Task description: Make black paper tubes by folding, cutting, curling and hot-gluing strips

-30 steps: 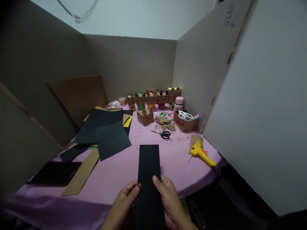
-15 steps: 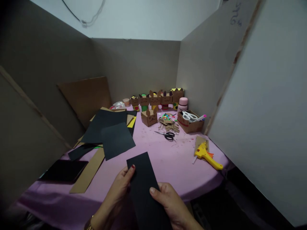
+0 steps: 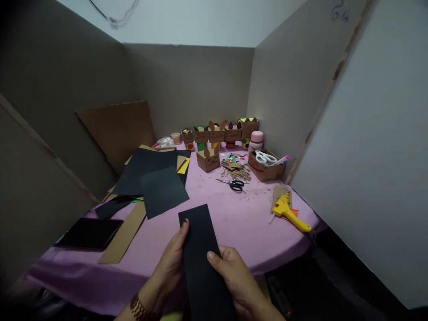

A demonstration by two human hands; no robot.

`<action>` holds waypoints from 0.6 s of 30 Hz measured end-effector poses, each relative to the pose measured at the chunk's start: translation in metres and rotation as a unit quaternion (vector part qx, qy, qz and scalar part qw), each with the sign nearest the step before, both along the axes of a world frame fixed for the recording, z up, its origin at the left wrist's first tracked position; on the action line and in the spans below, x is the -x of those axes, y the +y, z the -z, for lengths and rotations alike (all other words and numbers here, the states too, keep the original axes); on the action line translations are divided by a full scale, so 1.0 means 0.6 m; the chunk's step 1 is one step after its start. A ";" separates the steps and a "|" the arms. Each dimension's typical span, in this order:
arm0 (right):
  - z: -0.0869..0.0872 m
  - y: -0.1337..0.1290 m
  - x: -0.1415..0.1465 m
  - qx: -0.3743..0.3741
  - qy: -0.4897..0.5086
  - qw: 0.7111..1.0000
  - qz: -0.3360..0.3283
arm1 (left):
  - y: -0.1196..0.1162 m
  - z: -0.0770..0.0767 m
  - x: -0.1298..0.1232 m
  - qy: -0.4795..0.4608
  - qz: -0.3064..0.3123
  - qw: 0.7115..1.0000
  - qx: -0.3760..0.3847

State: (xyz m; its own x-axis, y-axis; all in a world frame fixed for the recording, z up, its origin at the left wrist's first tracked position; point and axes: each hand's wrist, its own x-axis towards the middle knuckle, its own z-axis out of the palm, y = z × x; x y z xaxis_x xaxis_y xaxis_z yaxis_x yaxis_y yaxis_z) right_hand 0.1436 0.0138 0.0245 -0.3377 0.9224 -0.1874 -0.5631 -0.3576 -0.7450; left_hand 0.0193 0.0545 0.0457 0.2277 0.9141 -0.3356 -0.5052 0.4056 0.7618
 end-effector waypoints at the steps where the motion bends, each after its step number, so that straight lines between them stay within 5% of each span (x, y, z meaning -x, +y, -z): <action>1: 0.000 0.002 0.001 -0.002 0.001 1.000 0.014 | -0.007 0.004 -0.005 0.006 0.009 1.000 -0.002; 10: -0.001 0.026 -0.008 -0.033 -0.029 0.987 0.155 | -0.059 0.058 -0.022 0.040 0.096 0.994 -0.036; 14: 0.001 0.030 -0.010 -0.052 -0.046 0.973 0.221 | -0.073 0.058 -0.017 0.145 0.090 0.977 -0.129; 18: 0.001 0.042 -0.018 -0.051 -0.042 0.968 0.242 | -0.080 0.047 -0.009 0.262 0.112 0.949 -0.138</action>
